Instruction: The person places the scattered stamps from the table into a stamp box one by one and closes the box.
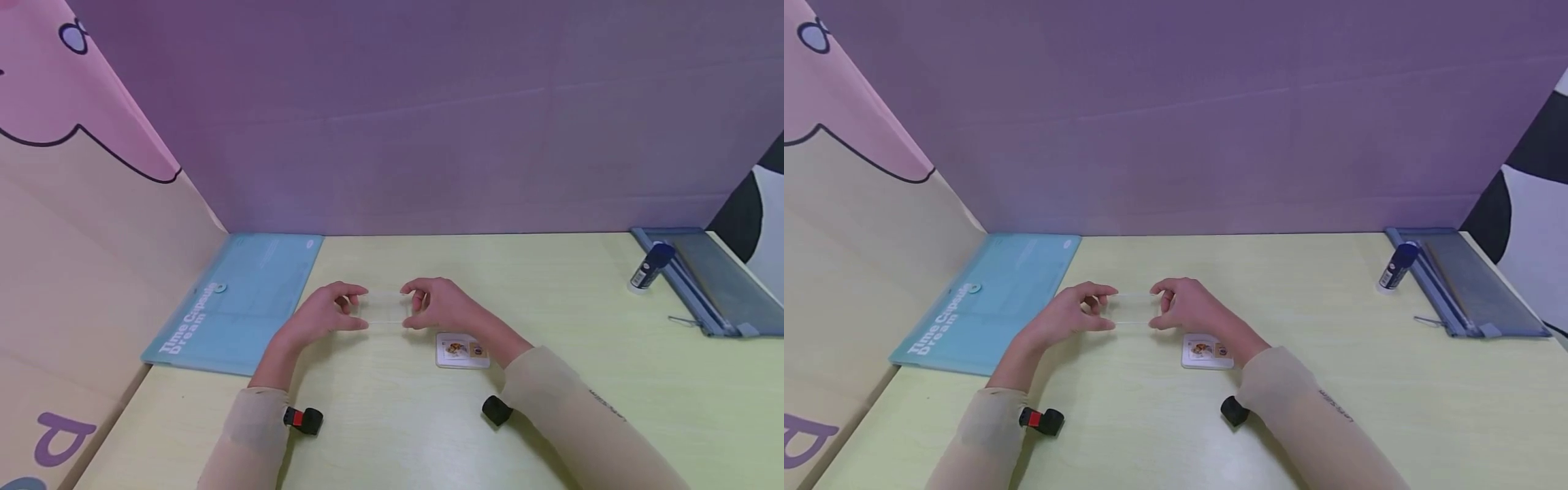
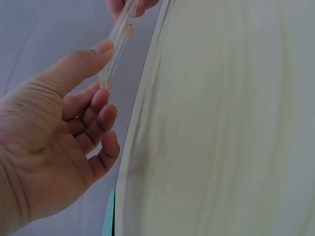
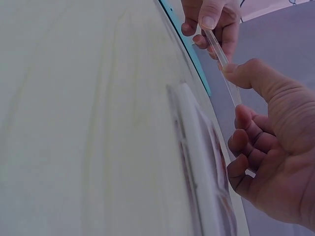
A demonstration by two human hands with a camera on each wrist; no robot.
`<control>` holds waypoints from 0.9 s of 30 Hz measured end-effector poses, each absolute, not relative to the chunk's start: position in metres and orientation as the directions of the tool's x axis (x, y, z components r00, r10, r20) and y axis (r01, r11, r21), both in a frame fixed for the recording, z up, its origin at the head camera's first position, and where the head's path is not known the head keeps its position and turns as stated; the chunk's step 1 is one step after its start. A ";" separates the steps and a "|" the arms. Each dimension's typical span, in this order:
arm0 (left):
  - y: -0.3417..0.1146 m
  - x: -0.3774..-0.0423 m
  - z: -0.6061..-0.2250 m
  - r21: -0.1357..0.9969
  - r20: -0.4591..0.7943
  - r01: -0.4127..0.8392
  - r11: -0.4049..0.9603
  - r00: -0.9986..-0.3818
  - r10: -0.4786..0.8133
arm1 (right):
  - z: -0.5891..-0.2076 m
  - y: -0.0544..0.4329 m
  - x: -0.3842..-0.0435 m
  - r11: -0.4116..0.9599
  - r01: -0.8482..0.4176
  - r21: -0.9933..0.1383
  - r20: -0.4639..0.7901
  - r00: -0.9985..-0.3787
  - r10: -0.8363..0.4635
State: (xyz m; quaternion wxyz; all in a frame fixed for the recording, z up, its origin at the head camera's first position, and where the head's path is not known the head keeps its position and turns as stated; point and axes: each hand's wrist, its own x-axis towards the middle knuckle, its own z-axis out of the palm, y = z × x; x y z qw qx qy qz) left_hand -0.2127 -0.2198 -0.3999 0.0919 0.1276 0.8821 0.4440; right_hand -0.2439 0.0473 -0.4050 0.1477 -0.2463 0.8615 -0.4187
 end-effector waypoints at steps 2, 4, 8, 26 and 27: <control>-0.216 -0.212 -0.399 0.813 -0.051 0.141 0.565 -0.949 0.311 | -0.405 0.052 -0.241 0.523 -0.300 -0.797 -0.043 -0.837 -0.546; -0.212 -0.212 -0.399 0.818 -0.053 0.143 0.557 -0.946 0.320 | -0.405 0.057 -0.239 0.521 -0.302 -0.799 -0.037 -0.839 -0.543; -0.205 -0.210 -0.399 0.822 -0.057 0.144 0.551 -0.942 0.332 | -0.405 0.066 -0.234 0.524 -0.314 -0.792 -0.018 -0.845 -0.534; -0.179 -0.204 -0.399 0.810 -0.031 0.191 0.554 -0.930 0.366 | -0.403 0.094 -0.220 0.521 -0.348 -0.780 0.022 -0.846 -0.532; -0.177 -0.204 -0.400 0.810 -0.030 0.195 0.553 -0.928 0.372 | -0.403 0.096 -0.219 0.522 -0.348 -0.779 0.024 -0.848 -0.530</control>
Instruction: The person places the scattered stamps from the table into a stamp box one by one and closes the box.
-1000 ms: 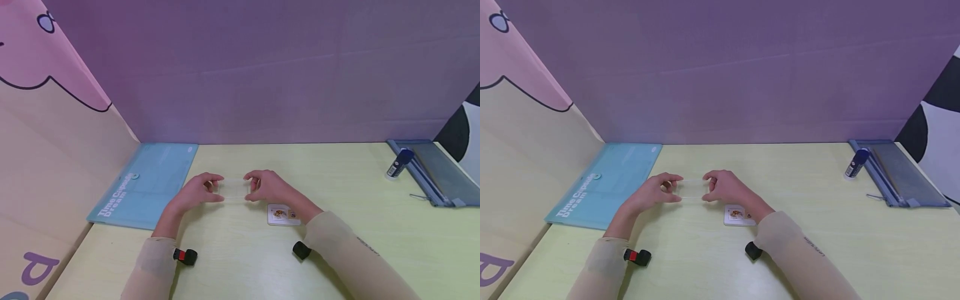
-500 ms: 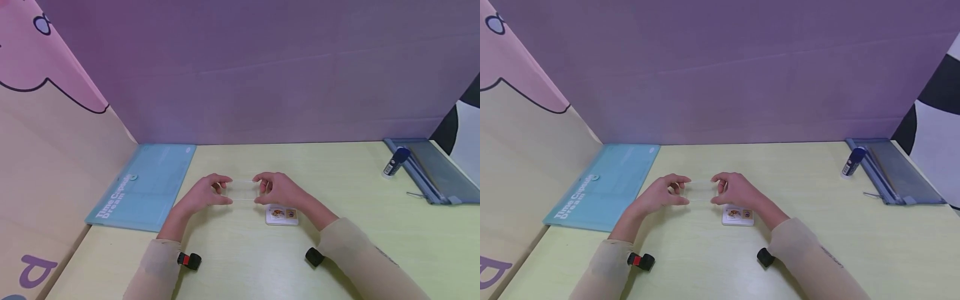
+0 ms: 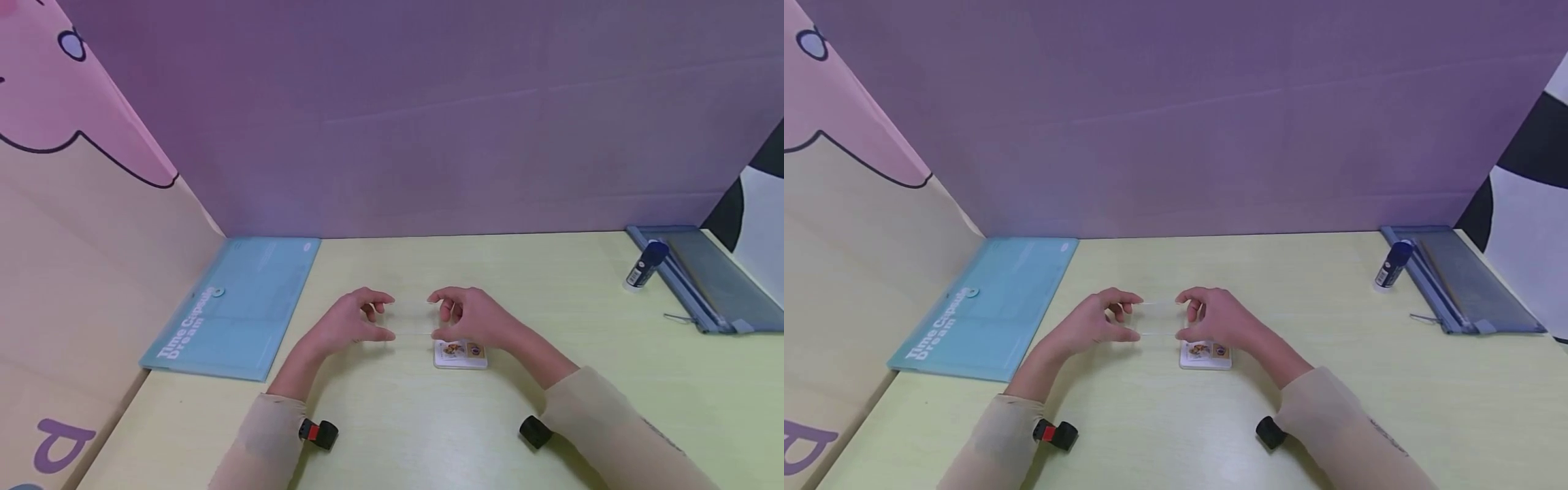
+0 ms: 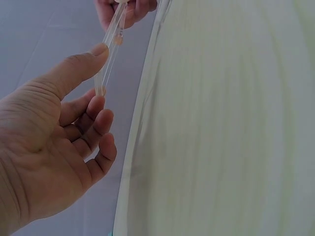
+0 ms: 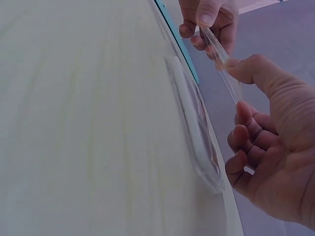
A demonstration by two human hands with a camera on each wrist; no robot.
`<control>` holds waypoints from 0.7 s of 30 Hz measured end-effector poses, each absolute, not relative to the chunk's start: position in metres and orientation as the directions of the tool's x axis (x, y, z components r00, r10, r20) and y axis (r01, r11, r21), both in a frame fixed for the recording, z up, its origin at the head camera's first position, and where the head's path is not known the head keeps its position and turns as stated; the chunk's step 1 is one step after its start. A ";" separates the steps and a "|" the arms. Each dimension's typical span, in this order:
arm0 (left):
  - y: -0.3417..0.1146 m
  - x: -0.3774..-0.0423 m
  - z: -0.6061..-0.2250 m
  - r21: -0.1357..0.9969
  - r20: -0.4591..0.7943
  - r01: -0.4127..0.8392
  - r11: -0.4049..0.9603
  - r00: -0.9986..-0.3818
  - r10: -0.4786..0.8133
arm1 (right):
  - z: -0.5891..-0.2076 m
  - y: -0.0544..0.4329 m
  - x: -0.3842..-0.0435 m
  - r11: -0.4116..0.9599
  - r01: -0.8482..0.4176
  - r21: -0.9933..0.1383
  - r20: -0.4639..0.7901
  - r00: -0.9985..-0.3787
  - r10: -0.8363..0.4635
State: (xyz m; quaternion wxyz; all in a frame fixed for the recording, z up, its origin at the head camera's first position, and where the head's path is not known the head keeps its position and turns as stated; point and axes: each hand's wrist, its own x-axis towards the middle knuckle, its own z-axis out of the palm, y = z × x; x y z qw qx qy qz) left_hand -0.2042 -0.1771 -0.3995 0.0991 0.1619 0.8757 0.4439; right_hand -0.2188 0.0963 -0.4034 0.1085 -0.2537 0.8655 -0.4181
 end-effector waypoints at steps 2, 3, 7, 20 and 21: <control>-0.174 -0.203 -0.400 0.807 -0.033 0.199 0.557 -0.925 0.378 | -0.404 0.100 -0.217 0.525 -0.349 -0.776 0.027 -0.850 -0.526; -0.172 -0.203 -0.400 0.805 -0.033 0.202 0.558 -0.924 0.382 | -0.404 0.102 -0.216 0.525 -0.347 -0.777 0.025 -0.851 -0.525; -0.165 -0.200 -0.399 0.799 -0.039 0.204 0.566 -0.921 0.387 | -0.405 0.108 -0.211 0.528 -0.337 -0.779 0.016 -0.853 -0.521; -0.145 -0.192 -0.396 0.794 -0.038 0.225 0.564 -0.909 0.415 | -0.404 0.129 -0.199 0.519 -0.343 -0.783 0.028 -0.853 -0.521; -0.143 -0.192 -0.396 0.793 -0.036 0.229 0.565 -0.908 0.418 | -0.404 0.131 -0.198 0.521 -0.341 -0.783 0.028 -0.855 -0.518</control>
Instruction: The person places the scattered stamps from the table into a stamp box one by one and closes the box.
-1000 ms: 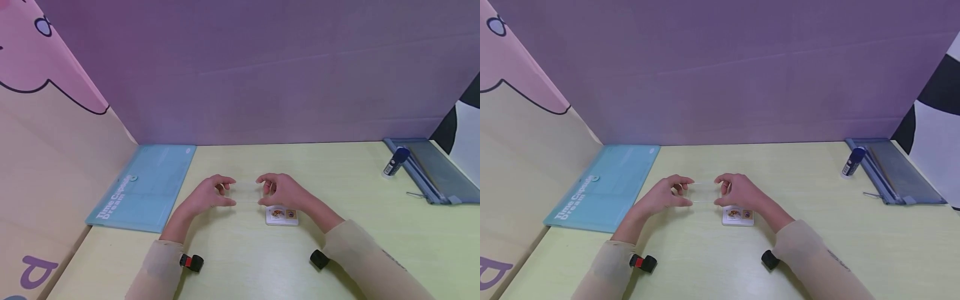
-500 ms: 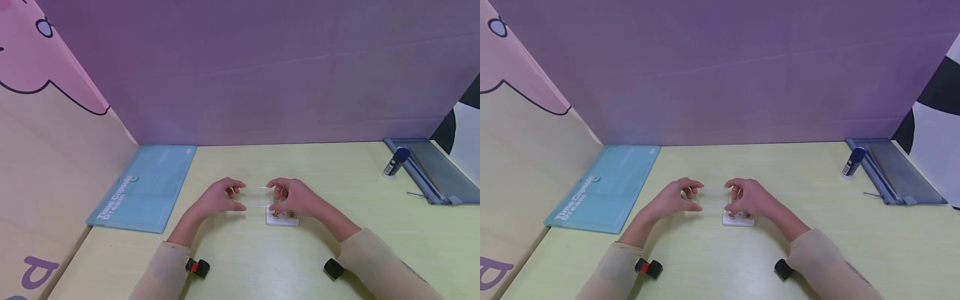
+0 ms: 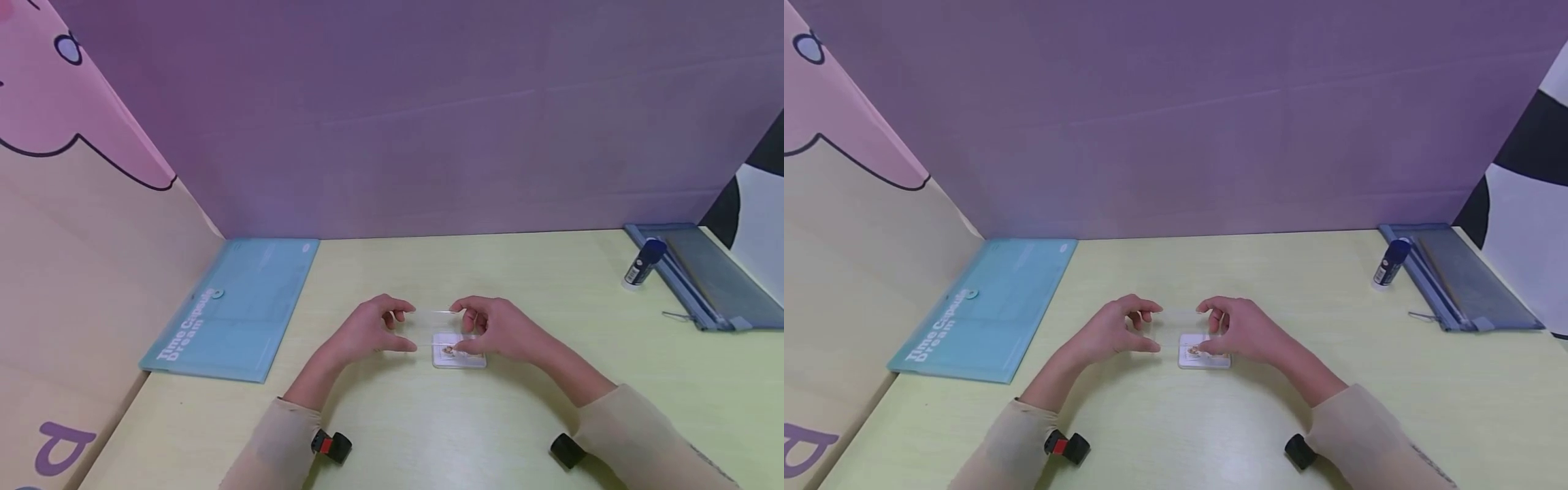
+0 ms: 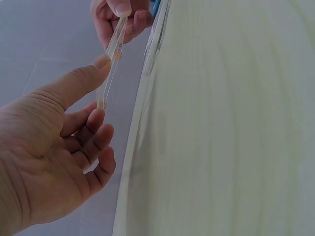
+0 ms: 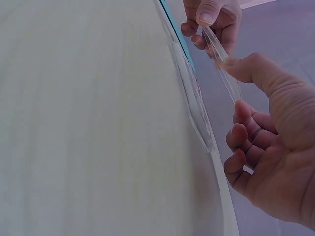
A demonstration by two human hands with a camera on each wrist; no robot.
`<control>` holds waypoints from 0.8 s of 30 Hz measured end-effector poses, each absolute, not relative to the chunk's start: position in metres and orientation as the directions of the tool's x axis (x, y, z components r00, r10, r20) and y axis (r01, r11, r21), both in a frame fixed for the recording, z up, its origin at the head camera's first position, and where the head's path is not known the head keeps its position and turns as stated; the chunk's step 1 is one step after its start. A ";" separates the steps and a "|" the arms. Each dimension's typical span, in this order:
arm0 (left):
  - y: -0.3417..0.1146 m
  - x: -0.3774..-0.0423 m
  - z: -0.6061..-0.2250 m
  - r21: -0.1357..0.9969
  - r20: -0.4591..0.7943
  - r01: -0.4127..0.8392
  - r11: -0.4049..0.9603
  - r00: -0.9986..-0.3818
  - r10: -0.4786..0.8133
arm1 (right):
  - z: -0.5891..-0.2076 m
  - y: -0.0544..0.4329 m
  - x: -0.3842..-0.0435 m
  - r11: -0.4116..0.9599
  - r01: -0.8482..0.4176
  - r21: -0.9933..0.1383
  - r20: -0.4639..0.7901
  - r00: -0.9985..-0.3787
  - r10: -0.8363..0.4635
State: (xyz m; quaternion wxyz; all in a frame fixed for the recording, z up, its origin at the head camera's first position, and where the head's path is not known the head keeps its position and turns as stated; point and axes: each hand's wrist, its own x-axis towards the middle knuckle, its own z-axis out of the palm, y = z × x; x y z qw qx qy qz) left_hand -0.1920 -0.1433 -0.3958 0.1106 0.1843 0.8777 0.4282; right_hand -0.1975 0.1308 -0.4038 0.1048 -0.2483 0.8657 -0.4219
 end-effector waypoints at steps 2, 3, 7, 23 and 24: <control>-0.140 -0.192 -0.396 0.783 -0.036 0.237 0.575 -0.906 0.423 | -0.404 0.134 -0.195 0.521 -0.339 -0.784 0.029 -0.857 -0.515; -0.138 -0.192 -0.397 0.779 -0.036 0.242 0.578 -0.904 0.427 | -0.404 0.136 -0.194 0.520 -0.338 -0.785 0.029 -0.858 -0.514; -0.131 -0.191 -0.398 0.771 -0.032 0.257 0.583 -0.898 0.438 | -0.403 0.142 -0.189 0.513 -0.332 -0.792 0.031 -0.860 -0.510; -0.110 -0.186 -0.407 0.739 -0.048 0.277 0.614 -0.888 0.457 | -0.408 0.160 -0.180 0.549 -0.293 -0.783 -0.026 -0.866 -0.500; -0.108 -0.186 -0.407 0.735 -0.051 0.277 0.619 -0.888 0.457 | -0.408 0.161 -0.180 0.552 -0.293 -0.780 -0.027 -0.867 -0.498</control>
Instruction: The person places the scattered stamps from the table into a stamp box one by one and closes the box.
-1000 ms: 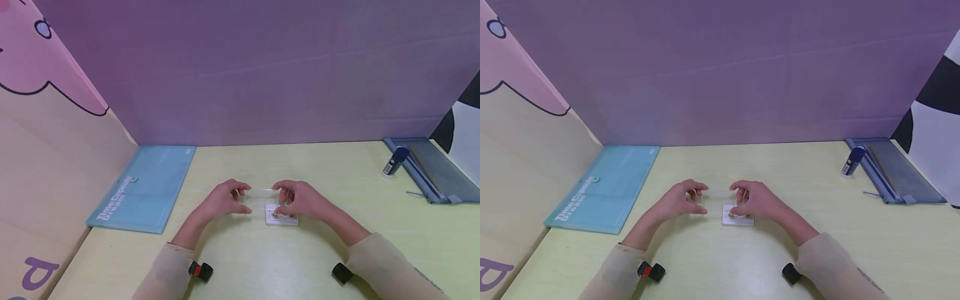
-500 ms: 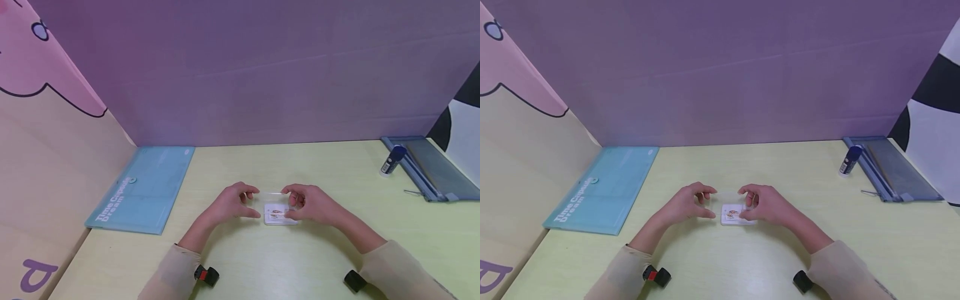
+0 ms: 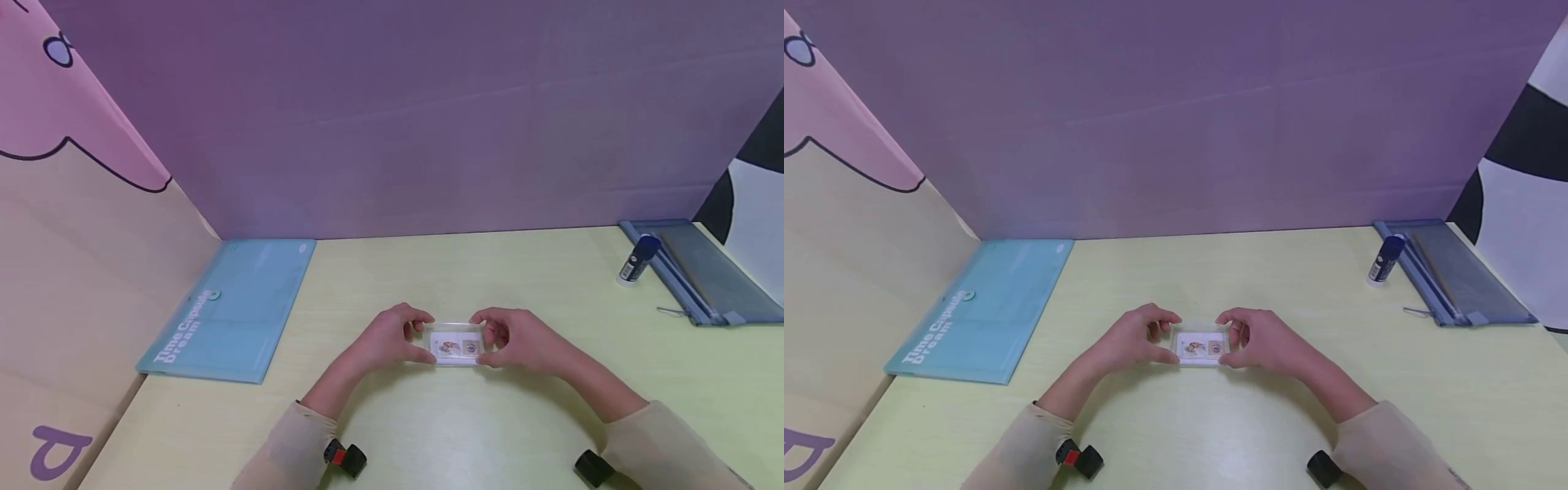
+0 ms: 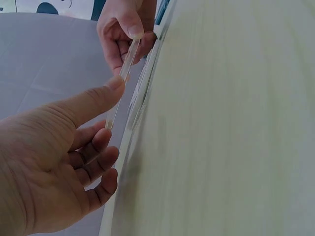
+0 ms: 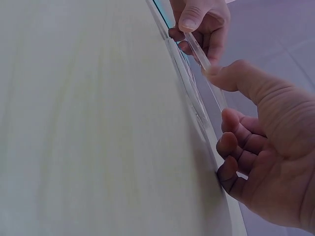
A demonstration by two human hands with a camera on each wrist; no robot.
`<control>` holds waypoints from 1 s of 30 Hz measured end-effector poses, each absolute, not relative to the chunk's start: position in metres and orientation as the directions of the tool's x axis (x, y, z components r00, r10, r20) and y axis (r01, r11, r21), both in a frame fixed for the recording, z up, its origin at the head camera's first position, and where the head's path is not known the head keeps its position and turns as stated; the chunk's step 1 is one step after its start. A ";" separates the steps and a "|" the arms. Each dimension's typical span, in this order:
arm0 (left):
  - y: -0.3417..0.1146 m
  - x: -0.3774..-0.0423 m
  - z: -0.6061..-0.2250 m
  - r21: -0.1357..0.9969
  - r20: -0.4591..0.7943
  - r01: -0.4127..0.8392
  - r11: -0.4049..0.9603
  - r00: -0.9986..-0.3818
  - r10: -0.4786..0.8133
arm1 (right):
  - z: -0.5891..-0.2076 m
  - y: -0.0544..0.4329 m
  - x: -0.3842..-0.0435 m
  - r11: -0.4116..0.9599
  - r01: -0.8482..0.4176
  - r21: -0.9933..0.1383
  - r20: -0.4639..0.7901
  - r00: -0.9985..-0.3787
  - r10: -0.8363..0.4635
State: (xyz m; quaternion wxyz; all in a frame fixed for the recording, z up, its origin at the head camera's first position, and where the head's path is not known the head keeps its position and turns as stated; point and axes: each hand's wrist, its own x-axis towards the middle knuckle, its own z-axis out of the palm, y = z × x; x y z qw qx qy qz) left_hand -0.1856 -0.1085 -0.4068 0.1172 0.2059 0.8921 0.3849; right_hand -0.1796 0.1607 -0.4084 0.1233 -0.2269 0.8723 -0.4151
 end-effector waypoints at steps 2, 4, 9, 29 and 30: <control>-0.106 -0.185 -0.407 0.726 -0.056 0.276 0.630 -0.889 0.454 | -0.408 0.162 -0.179 0.551 -0.296 -0.780 -0.024 -0.866 -0.499; -0.105 -0.184 -0.408 0.723 -0.060 0.273 0.635 -0.890 0.452 | -0.409 0.163 -0.178 0.551 -0.289 -0.783 -0.029 -0.868 -0.496; -0.102 -0.183 -0.410 0.726 -0.069 0.267 0.634 -0.888 0.454 | -0.410 0.164 -0.176 0.556 -0.281 -0.782 -0.039 -0.869 -0.494; -0.099 -0.182 -0.414 0.707 -0.090 0.251 0.661 -0.896 0.435 | -0.415 0.164 -0.177 0.600 -0.295 -0.744 -0.053 -0.869 -0.492; -0.099 -0.182 -0.415 0.706 -0.090 0.251 0.663 -0.896 0.435 | -0.415 0.164 -0.177 0.600 -0.291 -0.745 -0.056 -0.869 -0.492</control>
